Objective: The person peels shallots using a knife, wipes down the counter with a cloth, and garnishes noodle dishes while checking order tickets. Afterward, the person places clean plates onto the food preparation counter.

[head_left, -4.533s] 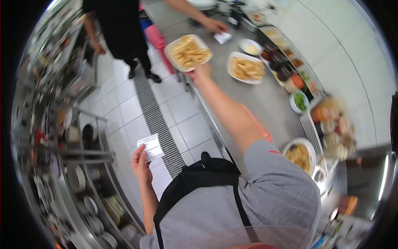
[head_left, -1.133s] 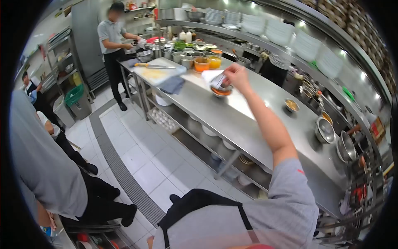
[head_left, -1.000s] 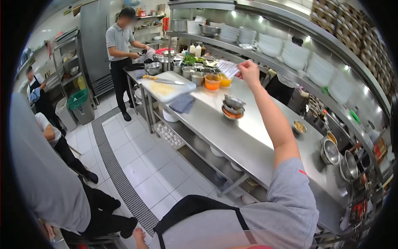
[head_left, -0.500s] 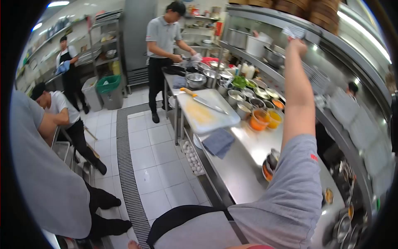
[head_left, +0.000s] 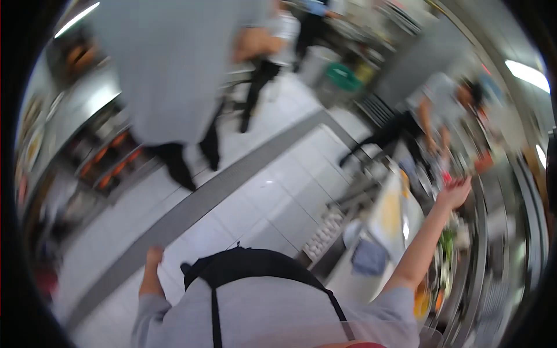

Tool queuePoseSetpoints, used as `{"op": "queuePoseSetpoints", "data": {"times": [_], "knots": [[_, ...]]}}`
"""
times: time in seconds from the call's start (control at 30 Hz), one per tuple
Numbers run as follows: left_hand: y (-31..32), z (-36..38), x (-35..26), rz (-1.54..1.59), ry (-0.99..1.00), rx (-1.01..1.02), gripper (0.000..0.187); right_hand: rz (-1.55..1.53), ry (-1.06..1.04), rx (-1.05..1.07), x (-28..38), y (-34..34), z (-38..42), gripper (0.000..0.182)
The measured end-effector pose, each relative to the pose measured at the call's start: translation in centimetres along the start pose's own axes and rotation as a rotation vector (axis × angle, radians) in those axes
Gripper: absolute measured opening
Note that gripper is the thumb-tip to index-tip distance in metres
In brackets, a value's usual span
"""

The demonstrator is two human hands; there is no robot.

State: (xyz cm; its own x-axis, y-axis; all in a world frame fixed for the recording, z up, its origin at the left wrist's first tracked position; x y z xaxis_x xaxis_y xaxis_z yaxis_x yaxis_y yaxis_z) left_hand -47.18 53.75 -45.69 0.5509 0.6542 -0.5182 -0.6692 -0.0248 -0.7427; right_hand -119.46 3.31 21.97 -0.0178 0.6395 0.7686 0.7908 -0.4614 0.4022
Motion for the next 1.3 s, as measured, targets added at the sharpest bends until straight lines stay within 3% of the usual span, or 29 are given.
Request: {"op": "queuePoseSetpoints", "data": {"times": [0.03,0.1,0.13,0.17,0.27,0.33,0.37,0.4,0.47,0.53,0.6,0.73,0.8,0.9,0.93,1.0,1.03,1.1,1.2,1.27,1.3], "knots": [[-5.1,3.2,-3.3,0.392,-0.310,-0.120,0.025,0.038,0.108,0.083,-3.8,4.0,4.7,0.013],[-10.2,7.6,-4.2,0.574,-0.118,-0.562,0.031,0.071,0.332,0.299,-11.5,11.7,16.5,0.011],[-9.4,8.9,-0.4,0.713,-0.314,-0.530,0.032,0.093,0.409,0.489,-15.2,15.4,22.6,0.013],[-8.4,15.5,5.4,0.805,-0.476,-0.590,0.032,0.091,0.573,0.715,-16.5,22.0,38.3,0.012],[-1.9,23.0,18.1,0.776,-0.630,-0.669,0.029,-0.091,0.675,1.108,-11.4,28.7,58.9,0.012],[-0.9,32.2,19.2,0.902,-0.891,-0.620,0.022,-0.163,0.749,1.256,-7.2,31.8,69.6,0.013],[1.2,36.0,21.3,0.916,-1.049,-0.486,0.019,-0.184,0.811,1.310,-4.9,33.0,74.1,0.014],[2.6,38.7,22.5,0.623,-1.044,-0.120,0.020,-0.234,0.817,1.380,-2.9,34.3,78.1,0.017],[10.1,44.9,29.5,1.115,-1.200,-0.461,0.021,-0.207,0.844,1.452,-0.5,36.1,84.6,0.023],[9.7,48.8,28.3,1.467,-1.487,-0.690,0.018,-0.223,0.887,1.466,0.3,37.5,90.3,0.031],[4.0,49.2,25.3,1.443,-1.393,-1.048,0.018,-0.191,0.732,1.636,1.5,38.9,95.5,0.035],[2.1,45.7,28.1,1.627,-1.123,-1.423,0.023,-0.258,0.861,1.726,3.5,41.7,105.1,0.027],[0.5,44.0,28.1,1.378,-1.203,-1.444,0.019,-0.242,0.871,1.769,4.9,43.9,109.3,0.023],[5.3,40.7,34.5,0.947,-1.403,-1.224,0.017,-0.206,0.934,1.828,7.6,47.9,115.7,0.018],[4.4,40.9,36.1,0.949,-1.406,-1.240,0.017,-0.220,0.934,1.837,7.6,49.5,118.4,0.018],[1.4,40.2,38.1,0.769,-1.349,-1.177,0.016,-0.354,0.783,1.922,8.4,53.4,123.9,0.024],[-0.3,39.4,38.6,0.682,-1.322,-1.141,0.016,-0.092,0.676,2.021,8.7,54.8,126.1,0.034],[-3.3,39.4,41.3,0.892,-1.404,-1.191,0.019,-0.287,0.733,2.109,11.8,57.8,131.8,0.032],[-11.6,38.5,46.4,1.255,-1.423,-1.450,0.029,-0.371,0.777,2.298,18.1,61.1,139.9,0.036],[-18.0,37.6,50.9,1.322,-1.298,-1.663,0.031,-0.370,0.774,2.400,23.5,62.9,144.4,0.039],[-22.3,36.9,52.3,1.466,-1.063,-1.892,0.030,-0.410,0.850,2.442,25.1,63.9,147.6,0.038]]}}
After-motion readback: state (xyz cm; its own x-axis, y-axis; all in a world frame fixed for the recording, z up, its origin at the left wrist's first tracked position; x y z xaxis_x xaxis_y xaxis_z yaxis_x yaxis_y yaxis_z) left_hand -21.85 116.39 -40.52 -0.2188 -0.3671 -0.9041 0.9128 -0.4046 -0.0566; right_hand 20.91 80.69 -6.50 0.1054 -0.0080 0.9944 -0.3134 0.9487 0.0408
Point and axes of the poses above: each hand's wrist, its own z-axis away from the middle knuckle, its own y-axis out of the palm, x = y × z, the point moved 8 cm from there along -z, towards the middle knuckle, and after that the axes turned 15 degrees about z, right-handed, at the moved point
